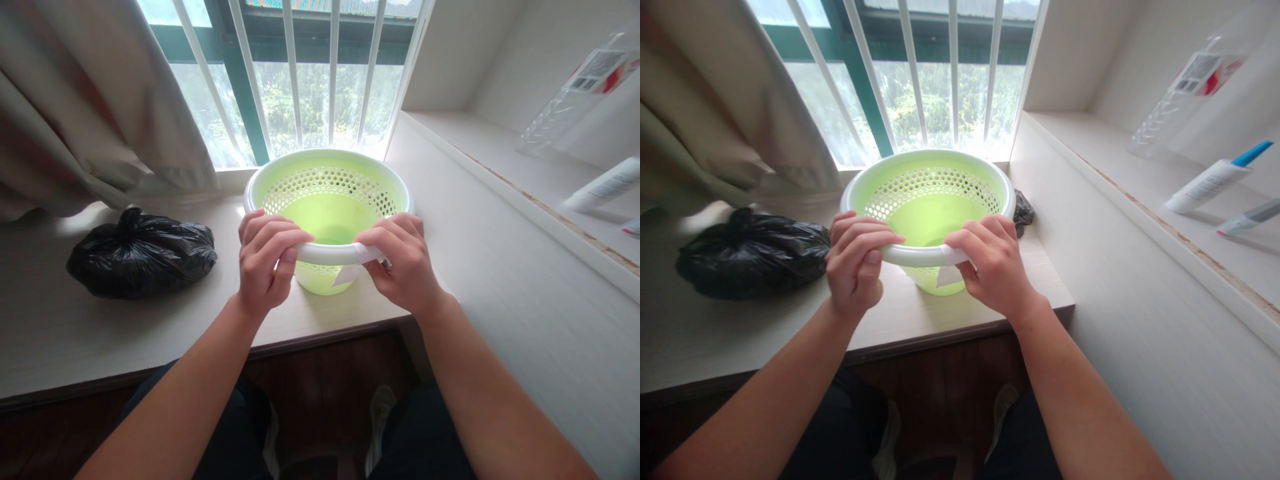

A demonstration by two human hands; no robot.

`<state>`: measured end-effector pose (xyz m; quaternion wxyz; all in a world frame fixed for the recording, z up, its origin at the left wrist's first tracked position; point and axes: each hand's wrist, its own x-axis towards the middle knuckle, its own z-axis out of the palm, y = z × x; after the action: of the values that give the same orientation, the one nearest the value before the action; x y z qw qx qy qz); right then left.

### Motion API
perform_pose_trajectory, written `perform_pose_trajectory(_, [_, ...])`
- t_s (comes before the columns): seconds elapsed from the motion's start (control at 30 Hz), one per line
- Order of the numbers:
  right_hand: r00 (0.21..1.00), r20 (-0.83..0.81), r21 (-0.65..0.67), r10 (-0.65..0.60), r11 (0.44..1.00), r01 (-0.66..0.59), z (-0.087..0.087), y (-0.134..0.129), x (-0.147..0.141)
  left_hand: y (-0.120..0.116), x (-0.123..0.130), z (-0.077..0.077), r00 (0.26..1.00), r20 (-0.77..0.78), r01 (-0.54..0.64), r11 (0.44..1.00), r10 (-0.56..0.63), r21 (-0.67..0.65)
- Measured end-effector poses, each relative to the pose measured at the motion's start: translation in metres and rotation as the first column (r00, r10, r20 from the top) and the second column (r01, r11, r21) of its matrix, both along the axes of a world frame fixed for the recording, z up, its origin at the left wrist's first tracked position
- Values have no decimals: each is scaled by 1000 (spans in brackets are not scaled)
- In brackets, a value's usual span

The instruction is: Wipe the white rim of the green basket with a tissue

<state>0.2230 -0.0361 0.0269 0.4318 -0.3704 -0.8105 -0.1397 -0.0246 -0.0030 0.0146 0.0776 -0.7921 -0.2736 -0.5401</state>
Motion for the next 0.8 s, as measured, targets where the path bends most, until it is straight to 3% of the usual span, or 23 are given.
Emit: perform_pose_trajectory(0.8, [998, 42, 3, 36, 999, -36, 3, 3, 9, -2, 0, 5, 998, 8, 60, 996, -59, -72])
